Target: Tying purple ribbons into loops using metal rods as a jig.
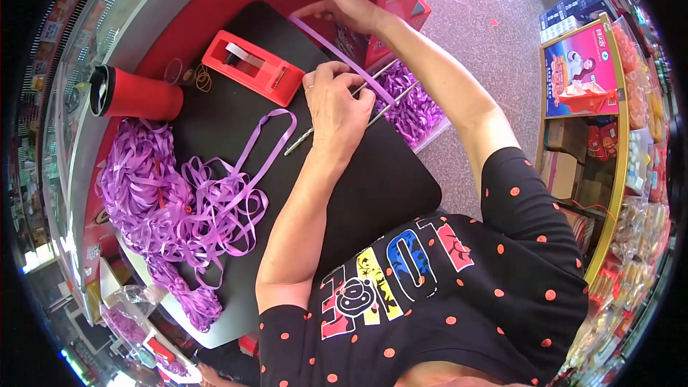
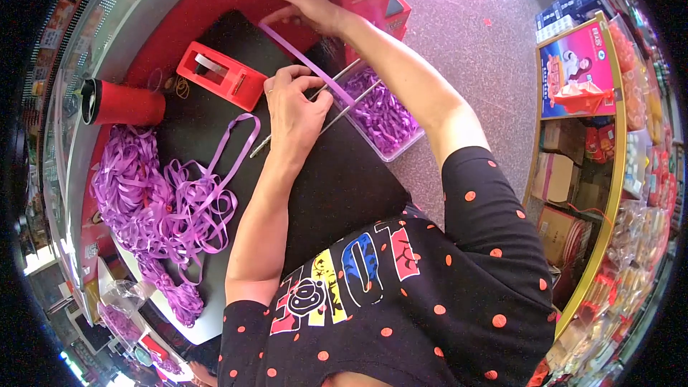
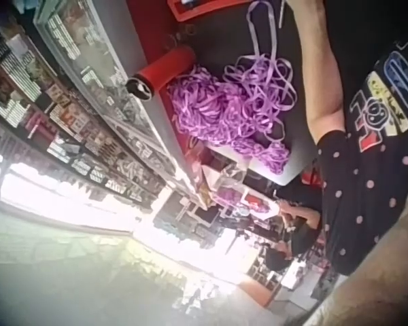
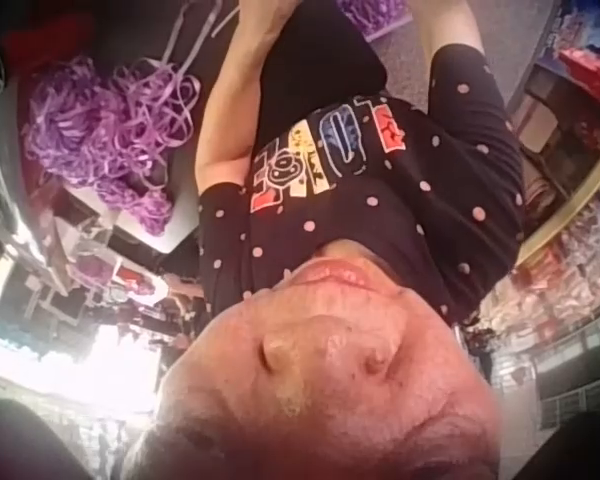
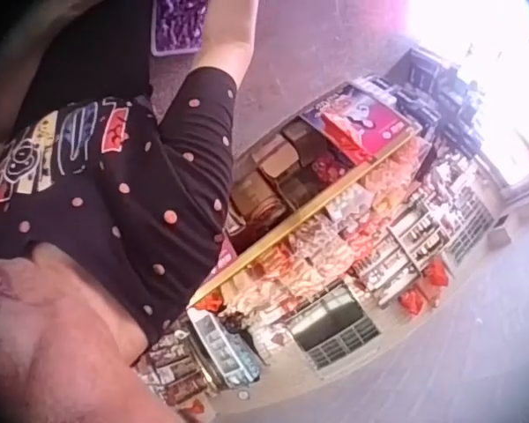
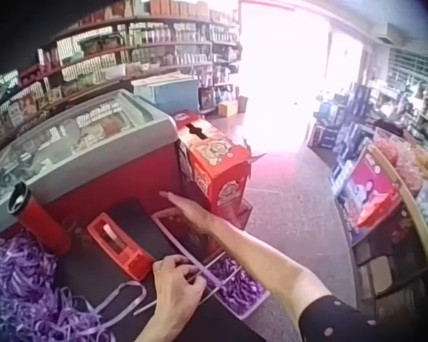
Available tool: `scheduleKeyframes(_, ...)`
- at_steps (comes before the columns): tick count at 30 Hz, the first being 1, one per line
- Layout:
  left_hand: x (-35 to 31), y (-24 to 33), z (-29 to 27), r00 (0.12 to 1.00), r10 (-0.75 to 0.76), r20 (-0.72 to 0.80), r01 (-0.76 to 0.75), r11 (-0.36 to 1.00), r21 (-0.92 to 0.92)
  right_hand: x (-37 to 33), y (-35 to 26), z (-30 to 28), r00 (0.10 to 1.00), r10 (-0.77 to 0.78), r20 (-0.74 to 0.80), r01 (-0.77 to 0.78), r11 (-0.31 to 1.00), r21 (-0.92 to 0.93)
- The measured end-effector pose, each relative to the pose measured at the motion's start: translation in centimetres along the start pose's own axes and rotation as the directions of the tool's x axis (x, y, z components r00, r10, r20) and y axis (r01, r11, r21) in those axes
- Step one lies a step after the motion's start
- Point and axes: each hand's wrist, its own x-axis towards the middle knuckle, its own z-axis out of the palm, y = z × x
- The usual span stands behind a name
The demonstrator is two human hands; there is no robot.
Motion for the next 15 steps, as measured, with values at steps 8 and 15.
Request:
scheduleKeyframes(8, -0.5, 0.0, -0.2, 0.998, 0.021, -0.059, -0.019, 0.999, 0.039, -6.1, 7.5, -0.6, 0.985, 0.154, -0.073, -0.160, 0.984, -0.083)
scheduleKeyframes(15, -0.5, -0.2, 0.4, 0.998, 0.050, -0.038, -0.049, 0.998, 0.039, -21.5, 14.8, -1.3, 0.970, -0.081, -0.227, -0.002, 0.940, -0.342)
